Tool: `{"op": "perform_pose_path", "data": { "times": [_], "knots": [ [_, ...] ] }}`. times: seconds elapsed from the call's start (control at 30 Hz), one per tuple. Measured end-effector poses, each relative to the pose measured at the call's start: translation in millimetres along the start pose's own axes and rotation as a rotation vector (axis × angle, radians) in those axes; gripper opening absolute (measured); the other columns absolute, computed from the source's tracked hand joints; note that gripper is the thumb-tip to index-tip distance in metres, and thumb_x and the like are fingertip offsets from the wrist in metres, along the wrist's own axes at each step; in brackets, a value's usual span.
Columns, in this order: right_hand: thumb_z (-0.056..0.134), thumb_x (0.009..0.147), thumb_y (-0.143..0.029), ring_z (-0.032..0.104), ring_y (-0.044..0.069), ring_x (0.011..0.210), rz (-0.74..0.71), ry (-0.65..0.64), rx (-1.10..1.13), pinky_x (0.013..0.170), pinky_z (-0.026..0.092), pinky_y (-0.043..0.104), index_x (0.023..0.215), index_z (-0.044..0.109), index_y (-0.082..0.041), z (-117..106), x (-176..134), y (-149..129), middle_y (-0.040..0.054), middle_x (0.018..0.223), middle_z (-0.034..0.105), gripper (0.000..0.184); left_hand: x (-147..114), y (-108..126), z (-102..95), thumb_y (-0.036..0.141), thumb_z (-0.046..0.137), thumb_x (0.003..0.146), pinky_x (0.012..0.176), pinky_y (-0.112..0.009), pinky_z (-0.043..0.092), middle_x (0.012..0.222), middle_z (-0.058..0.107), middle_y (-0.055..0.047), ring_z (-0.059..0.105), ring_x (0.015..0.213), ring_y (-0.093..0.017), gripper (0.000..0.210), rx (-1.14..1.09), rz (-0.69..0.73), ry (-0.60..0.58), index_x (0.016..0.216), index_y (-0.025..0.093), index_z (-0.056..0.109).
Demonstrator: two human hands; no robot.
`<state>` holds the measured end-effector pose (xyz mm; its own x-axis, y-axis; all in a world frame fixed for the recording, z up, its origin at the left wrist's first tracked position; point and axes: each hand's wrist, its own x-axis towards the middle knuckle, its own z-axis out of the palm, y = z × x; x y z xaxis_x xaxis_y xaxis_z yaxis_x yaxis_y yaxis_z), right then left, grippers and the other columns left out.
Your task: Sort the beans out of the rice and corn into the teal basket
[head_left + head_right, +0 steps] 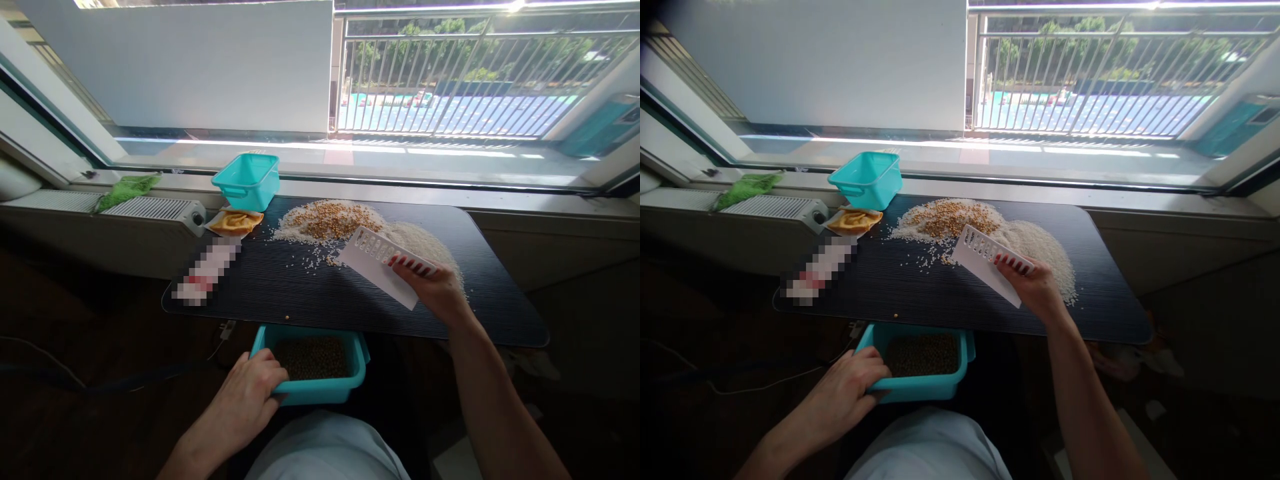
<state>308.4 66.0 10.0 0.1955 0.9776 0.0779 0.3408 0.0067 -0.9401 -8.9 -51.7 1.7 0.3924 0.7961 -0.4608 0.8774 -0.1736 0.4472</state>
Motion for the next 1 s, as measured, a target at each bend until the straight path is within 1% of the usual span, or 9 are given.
{"op": "perform_pose_path", "data": {
  "times": [0.07, 0.17, 0.27, 0.4, 0.5, 0.6, 0.77, 0.9, 1.0],
  "knots": [
    [0.080, 0.066, -0.047, 0.072, 0.022, 0.063, -0.005, -0.039, 0.024, 0.051, 0.055, 0.028, 0.086, 0.080, -0.017, 7.6, 2.7, -0.3, 0.0051, 0.073, 0.077, 0.036, -0.7, -0.7, 0.3, 0.005, 0.048, 0.075, 0.082, -0.036, 0.035, 0.084, 0.065, -0.002, 0.056, 0.092, -0.021, 0.022, 0.002, -0.002, 0.007, 0.073, 0.020, 0.063],
    [0.080, 0.065, -0.047, 0.071, 0.021, 0.062, 0.000, -0.092, 0.038, 0.050, 0.054, 0.027, 0.085, 0.081, -0.016, 10.7, 2.6, -3.5, 0.0057, 0.073, 0.078, 0.036, -1.3, -2.3, 0.3, 0.005, 0.048, 0.074, 0.082, -0.037, 0.035, 0.084, 0.065, -0.003, 0.056, 0.092, -0.021, 0.022, 0.007, -0.004, 0.015, 0.072, 0.020, 0.063],
    [0.080, 0.065, -0.047, 0.070, 0.021, 0.061, 0.018, -0.083, 0.040, 0.050, 0.053, 0.027, 0.087, 0.080, -0.016, 12.5, 4.5, -5.3, 0.0054, 0.072, 0.077, 0.038, -1.0, -3.7, -0.5, 0.005, 0.047, 0.075, 0.082, -0.037, 0.035, 0.083, 0.066, -0.003, 0.056, 0.093, -0.021, 0.022, 0.016, -0.012, 0.013, 0.072, 0.020, 0.063],
    [0.080, 0.065, -0.047, 0.071, 0.021, 0.064, 0.027, -0.046, 0.057, 0.052, 0.053, 0.027, 0.086, 0.080, -0.016, 21.0, 13.0, -5.2, 0.0052, 0.075, 0.077, 0.037, -0.9, -6.7, 0.0, 0.006, 0.047, 0.076, 0.081, -0.037, 0.035, 0.084, 0.066, -0.003, 0.056, 0.093, -0.021, 0.022, 0.020, -0.016, 0.018, 0.073, 0.020, 0.064],
    [0.081, 0.063, -0.047, 0.070, 0.020, 0.062, 0.019, -0.088, 0.072, 0.051, 0.052, 0.027, 0.083, 0.080, -0.016, 24.9, 15.9, -6.8, 0.0047, 0.071, 0.076, 0.037, -1.8, -9.2, 1.3, 0.006, 0.047, 0.076, 0.080, -0.037, 0.034, 0.082, 0.066, -0.003, 0.056, 0.092, -0.021, 0.022, 0.018, -0.015, 0.022, 0.072, 0.020, 0.063],
    [0.082, 0.062, -0.047, 0.070, 0.020, 0.061, 0.016, -0.145, 0.078, 0.051, 0.053, 0.027, 0.081, 0.080, -0.017, 23.2, 13.0, -10.2, 0.0048, 0.072, 0.077, 0.036, -2.8, -9.4, 0.3, 0.005, 0.047, 0.076, 0.080, -0.037, 0.035, 0.083, 0.066, -0.003, 0.056, 0.092, -0.021, 0.022, 0.033, -0.020, 0.027, 0.072, 0.020, 0.063],
    [0.082, 0.062, -0.049, 0.071, 0.021, 0.063, 0.002, -0.111, 0.091, 0.053, 0.056, 0.029, 0.080, 0.080, -0.018, 20.1, 5.9, -15.1, 0.0050, 0.074, 0.078, 0.035, -3.2, -7.3, -4.6, 0.005, 0.047, 0.076, 0.081, -0.037, 0.036, 0.085, 0.067, -0.003, 0.057, 0.094, -0.022, 0.022, 0.051, -0.021, 0.012, 0.072, 0.020, 0.062],
    [0.082, 0.063, -0.049, 0.072, 0.022, 0.065, -0.005, -0.170, 0.088, 0.055, 0.057, 0.030, 0.080, 0.081, -0.019, 19.8, -2.7, -13.3, 0.0055, 0.075, 0.078, 0.035, -3.3, -9.7, -5.4, 0.005, 0.047, 0.077, 0.082, -0.037, 0.035, 0.084, 0.067, -0.003, 0.057, 0.094, -0.022, 0.021, 0.054, -0.033, 0.017, 0.072, 0.020, 0.062],
    [0.080, 0.066, -0.047, 0.070, 0.021, 0.060, -0.011, -0.195, 0.068, 0.050, 0.054, 0.028, 0.081, 0.081, -0.020, 22.1, -12.5, -8.6, 0.0048, 0.072, 0.077, 0.031, -4.3, -12.6, -5.4, 0.006, 0.049, 0.078, 0.081, -0.037, 0.036, 0.086, 0.068, -0.003, 0.057, 0.095, -0.022, 0.020, 0.065, -0.035, 0.024, 0.073, 0.020, 0.062]
  ]
}}
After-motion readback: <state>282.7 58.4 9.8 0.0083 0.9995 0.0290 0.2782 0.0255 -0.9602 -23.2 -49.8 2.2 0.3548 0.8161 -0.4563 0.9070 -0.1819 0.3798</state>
